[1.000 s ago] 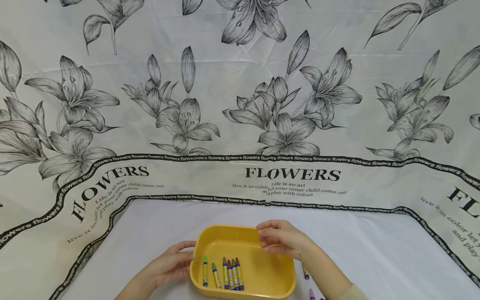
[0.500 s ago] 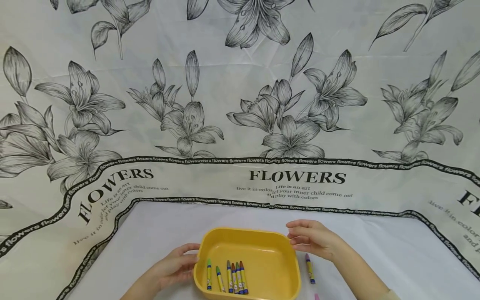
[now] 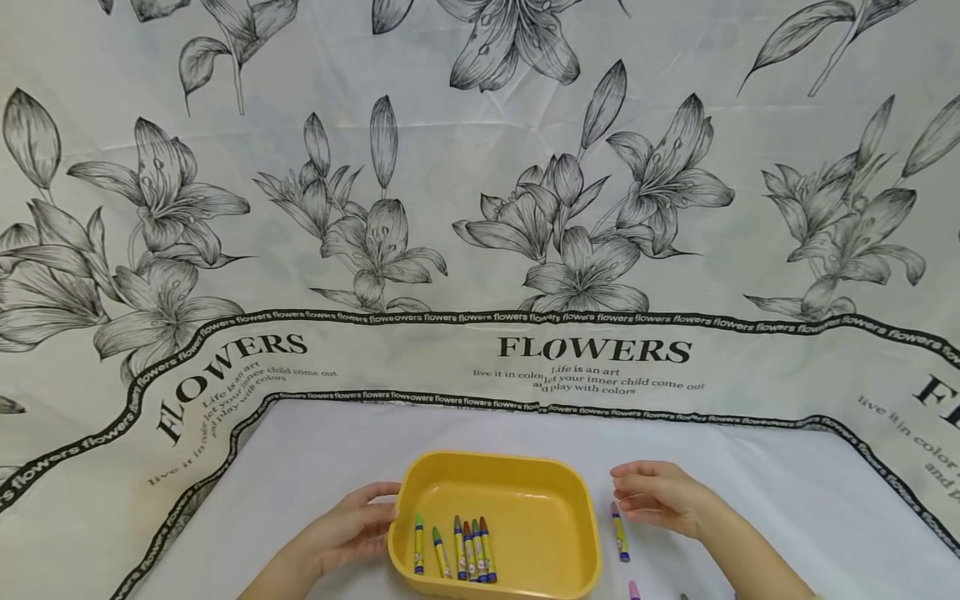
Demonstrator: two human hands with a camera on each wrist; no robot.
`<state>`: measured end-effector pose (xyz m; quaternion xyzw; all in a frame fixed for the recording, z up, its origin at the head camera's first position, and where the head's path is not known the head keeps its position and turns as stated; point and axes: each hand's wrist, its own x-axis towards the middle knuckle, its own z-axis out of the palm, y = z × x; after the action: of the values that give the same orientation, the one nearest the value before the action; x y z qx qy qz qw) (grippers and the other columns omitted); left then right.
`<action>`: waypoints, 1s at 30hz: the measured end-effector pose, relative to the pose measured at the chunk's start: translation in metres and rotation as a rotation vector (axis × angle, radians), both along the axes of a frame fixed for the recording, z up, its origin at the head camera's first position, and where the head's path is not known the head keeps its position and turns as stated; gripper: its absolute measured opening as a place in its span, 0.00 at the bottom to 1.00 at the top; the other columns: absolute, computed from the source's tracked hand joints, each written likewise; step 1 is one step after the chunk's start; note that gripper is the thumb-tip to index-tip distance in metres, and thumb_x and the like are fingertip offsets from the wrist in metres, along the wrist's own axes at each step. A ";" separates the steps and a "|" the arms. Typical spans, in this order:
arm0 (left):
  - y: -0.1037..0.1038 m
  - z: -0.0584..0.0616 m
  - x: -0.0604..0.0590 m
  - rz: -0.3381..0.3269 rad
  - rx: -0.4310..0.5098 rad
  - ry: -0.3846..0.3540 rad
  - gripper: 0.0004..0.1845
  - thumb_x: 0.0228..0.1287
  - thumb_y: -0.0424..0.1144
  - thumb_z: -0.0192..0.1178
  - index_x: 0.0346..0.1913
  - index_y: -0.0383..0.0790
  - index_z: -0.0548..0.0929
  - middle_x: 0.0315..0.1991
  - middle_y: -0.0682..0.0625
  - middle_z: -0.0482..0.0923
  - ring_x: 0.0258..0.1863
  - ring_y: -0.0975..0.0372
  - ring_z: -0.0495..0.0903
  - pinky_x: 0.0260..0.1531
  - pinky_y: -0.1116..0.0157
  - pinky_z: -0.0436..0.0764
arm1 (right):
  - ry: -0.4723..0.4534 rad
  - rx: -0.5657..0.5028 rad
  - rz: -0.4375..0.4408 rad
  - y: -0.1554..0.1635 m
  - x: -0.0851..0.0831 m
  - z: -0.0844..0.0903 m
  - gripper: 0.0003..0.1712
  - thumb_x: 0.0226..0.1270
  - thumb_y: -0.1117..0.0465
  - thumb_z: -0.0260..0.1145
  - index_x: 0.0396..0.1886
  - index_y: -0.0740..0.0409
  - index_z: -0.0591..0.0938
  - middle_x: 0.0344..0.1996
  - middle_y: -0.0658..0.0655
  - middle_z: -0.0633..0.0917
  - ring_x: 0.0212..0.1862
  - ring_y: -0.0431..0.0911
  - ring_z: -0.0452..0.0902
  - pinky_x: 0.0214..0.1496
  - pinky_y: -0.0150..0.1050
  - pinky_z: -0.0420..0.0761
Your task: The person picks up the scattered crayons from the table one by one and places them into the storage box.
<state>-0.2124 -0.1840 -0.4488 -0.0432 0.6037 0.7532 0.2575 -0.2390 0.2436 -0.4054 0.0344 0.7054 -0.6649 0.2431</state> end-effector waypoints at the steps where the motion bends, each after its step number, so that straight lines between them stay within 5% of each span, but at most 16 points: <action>1: 0.000 -0.001 0.000 0.002 0.001 -0.001 0.32 0.61 0.31 0.57 0.66 0.31 0.57 0.47 0.43 0.74 0.37 0.62 0.75 0.36 0.69 0.79 | 0.004 0.015 0.004 0.002 0.001 -0.003 0.15 0.62 0.64 0.62 0.47 0.68 0.77 0.31 0.54 0.82 0.31 0.42 0.78 0.37 0.35 0.82; 15: -0.001 -0.001 0.001 -0.001 0.036 0.000 0.31 0.62 0.31 0.56 0.66 0.31 0.56 0.47 0.43 0.74 0.37 0.62 0.75 0.35 0.69 0.79 | -0.048 0.149 -0.068 0.006 0.013 -0.042 0.08 0.58 0.67 0.65 0.37 0.66 0.79 0.23 0.51 0.81 0.23 0.39 0.76 0.29 0.30 0.80; 24: -0.001 -0.001 0.001 0.000 0.048 -0.005 0.31 0.63 0.30 0.56 0.66 0.31 0.56 0.47 0.43 0.74 0.38 0.62 0.75 0.36 0.68 0.79 | 0.000 0.399 -0.214 -0.011 0.015 -0.046 0.09 0.50 0.66 0.71 0.29 0.64 0.79 0.15 0.51 0.77 0.17 0.38 0.73 0.21 0.29 0.77; 30: 0.000 0.000 0.002 0.001 0.039 0.002 0.31 0.63 0.30 0.55 0.66 0.31 0.56 0.47 0.43 0.74 0.38 0.61 0.75 0.36 0.68 0.79 | 0.101 0.546 -0.225 -0.020 0.013 -0.047 0.12 0.45 0.66 0.74 0.25 0.63 0.77 0.12 0.52 0.75 0.13 0.38 0.67 0.17 0.29 0.74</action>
<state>-0.2103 -0.1841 -0.4489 -0.0376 0.5892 0.7650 0.2573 -0.2256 0.2237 -0.4523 0.1433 0.8610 -0.4744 0.1144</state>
